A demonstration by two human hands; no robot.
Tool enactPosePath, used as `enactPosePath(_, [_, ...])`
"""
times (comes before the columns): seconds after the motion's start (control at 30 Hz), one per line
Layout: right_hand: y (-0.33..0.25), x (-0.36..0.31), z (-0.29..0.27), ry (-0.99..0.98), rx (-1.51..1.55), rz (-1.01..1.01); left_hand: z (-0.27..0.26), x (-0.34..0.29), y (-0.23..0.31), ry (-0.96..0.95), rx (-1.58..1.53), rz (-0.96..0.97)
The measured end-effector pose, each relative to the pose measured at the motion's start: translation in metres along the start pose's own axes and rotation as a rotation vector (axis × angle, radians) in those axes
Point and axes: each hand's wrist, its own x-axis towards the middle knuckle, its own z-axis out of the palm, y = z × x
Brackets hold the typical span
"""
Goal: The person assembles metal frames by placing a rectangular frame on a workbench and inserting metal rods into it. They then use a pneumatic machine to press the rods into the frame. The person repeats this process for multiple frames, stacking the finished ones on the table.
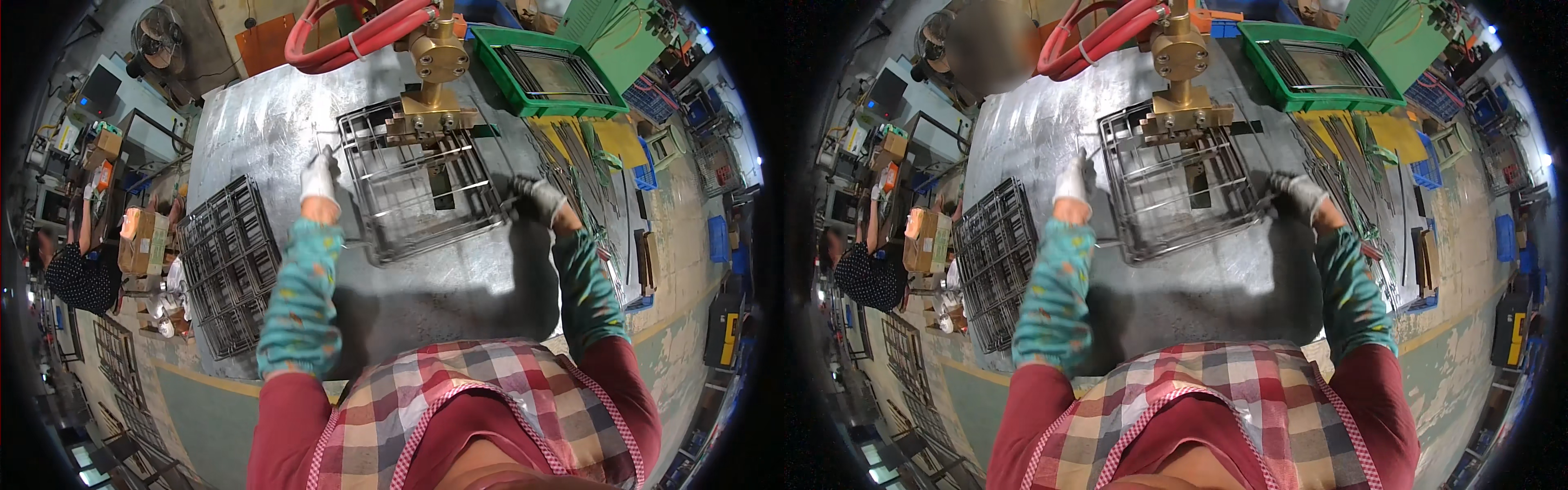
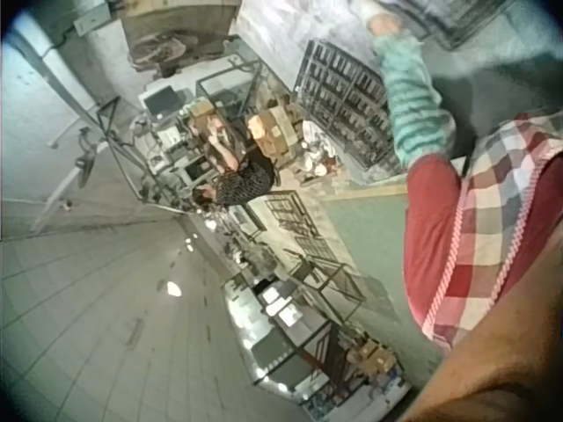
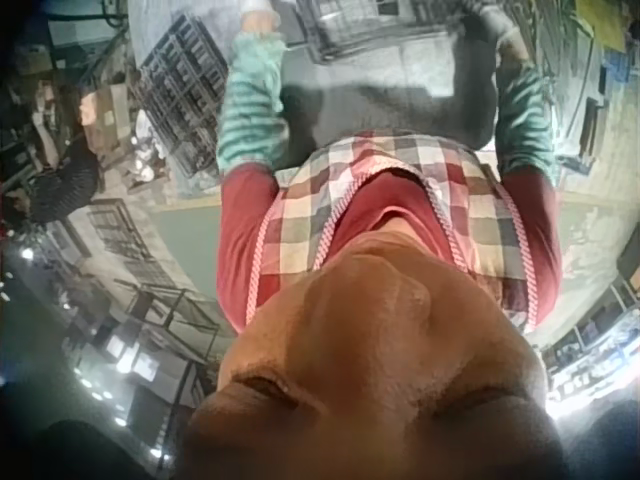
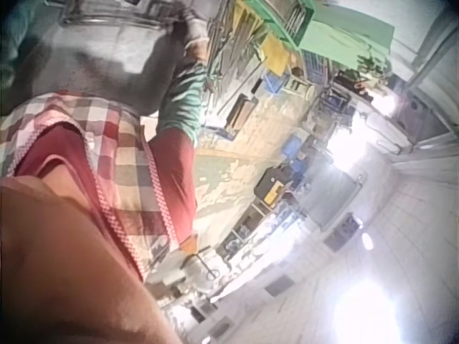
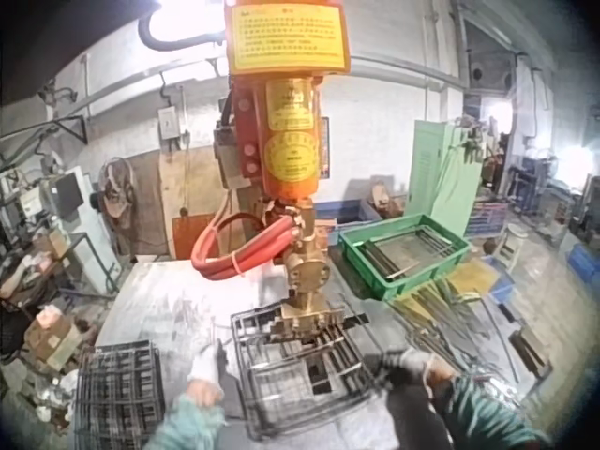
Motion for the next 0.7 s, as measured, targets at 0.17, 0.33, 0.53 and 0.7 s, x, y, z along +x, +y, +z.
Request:
enactPosePath(0.17, [-0.014, -0.049, 0.064, -0.337, 0.097, 0.108, 0.058, 0.067, 0.04, 0.009, 0.493, 0.154])
enactPosePath(0.33, [-0.02, -0.059, 0.145, -0.65, 0.116, 0.187, 0.108, 0.124, 0.045, -0.196, 0.891, 0.258])
enactPosePath(0.53, [-0.029, -0.048, 0.191, -0.924, -0.386, -0.148, 0.148, 0.073, 0.047, -0.302, 0.55, 0.471])
enactPosePath(0.7, [-0.084, -0.011, 0.114, 0.048, -0.629, -0.276, 0.06, 0.024, 0.042, 0.194, 1.092, 0.818])
